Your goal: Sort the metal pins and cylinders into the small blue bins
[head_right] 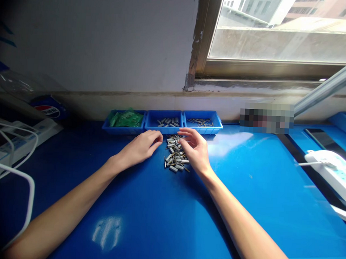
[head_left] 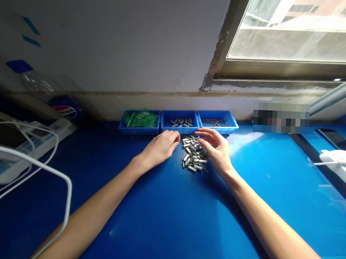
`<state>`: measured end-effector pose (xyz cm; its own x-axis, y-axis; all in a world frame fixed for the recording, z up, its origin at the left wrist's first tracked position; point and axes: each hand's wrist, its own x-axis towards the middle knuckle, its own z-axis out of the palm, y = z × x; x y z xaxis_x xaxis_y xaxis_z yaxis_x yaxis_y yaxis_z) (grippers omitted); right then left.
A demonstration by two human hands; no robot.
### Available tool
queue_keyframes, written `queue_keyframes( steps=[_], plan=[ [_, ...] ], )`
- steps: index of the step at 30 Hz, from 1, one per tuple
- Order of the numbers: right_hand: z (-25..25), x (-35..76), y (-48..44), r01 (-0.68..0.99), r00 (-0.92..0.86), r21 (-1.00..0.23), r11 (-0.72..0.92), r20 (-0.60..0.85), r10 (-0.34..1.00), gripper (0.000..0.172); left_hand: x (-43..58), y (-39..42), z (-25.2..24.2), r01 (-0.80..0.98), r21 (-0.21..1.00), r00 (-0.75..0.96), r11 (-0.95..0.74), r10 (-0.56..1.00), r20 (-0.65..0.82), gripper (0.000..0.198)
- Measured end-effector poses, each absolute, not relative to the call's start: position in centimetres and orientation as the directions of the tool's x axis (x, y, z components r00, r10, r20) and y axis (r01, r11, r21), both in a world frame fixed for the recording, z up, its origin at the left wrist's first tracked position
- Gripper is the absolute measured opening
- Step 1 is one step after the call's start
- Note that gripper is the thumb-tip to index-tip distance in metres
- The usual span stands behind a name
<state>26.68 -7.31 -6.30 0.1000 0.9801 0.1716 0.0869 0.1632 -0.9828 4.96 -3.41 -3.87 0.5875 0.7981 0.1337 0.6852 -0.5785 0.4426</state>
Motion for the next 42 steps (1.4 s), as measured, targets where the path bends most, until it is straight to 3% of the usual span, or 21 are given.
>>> queue_keyframes(
  steps=[3,6,13,20,24,28,32,35,42],
  plan=[
    [-6.1,26.6,-7.4,0.063,0.079,-0.989,0.137,0.142,0.987,0.027,5.3,-3.4,-3.5,0.521,0.679,0.512,-0.517,0.826,0.236,0.015],
    [-6.0,26.6,-7.5,0.079,0.048,-0.989,0.124,0.128,0.991,0.027,5.5,-3.5,-3.1,0.372,0.824,0.457,-0.427,0.857,0.238,0.015],
    [-5.8,26.5,-7.8,0.021,-0.117,-0.996,0.086,0.083,0.99,0.031,6.0,-3.8,-3.3,0.138,0.969,0.349,-0.204,0.926,0.145,0.024],
    [-6.3,26.7,-7.4,-0.088,-0.105,-0.996,0.017,0.026,0.994,0.031,6.4,-4.1,-3.5,0.173,0.973,0.384,-0.155,0.92,0.078,0.033],
    [-6.3,26.8,-7.2,-0.045,-0.073,-0.999,0.013,0.016,0.997,0.031,6.0,-4.0,-4.0,0.332,0.922,0.449,-0.201,0.893,0.034,0.03],
    [-6.5,27.1,-6.9,0.067,0.138,-0.992,0.104,0.113,0.984,0.028,5.8,-4.2,-4.4,0.56,0.752,0.504,-0.349,0.863,0.026,0.028],
    [-7.0,27.4,-6.6,0.095,0.304,-0.971,0.219,0.238,0.922,0.042,5.9,-4.6,-4.5,0.55,0.697,0.637,-0.46,0.771,0.006,0.028],
    [-7.2,27.3,-6.6,0.057,0.286,-0.978,0.201,0.209,0.935,0.056,5.9,-4.7,-4.5,0.543,0.693,0.655,-0.474,0.755,0.003,0.021],
    [-6.7,26.6,-7.0,0.074,0.195,-0.986,0.152,0.164,0.967,0.037,5.7,-4.4,-4.7,0.555,0.68,0.642,-0.479,0.767,0.017,0.006]
  ],
)
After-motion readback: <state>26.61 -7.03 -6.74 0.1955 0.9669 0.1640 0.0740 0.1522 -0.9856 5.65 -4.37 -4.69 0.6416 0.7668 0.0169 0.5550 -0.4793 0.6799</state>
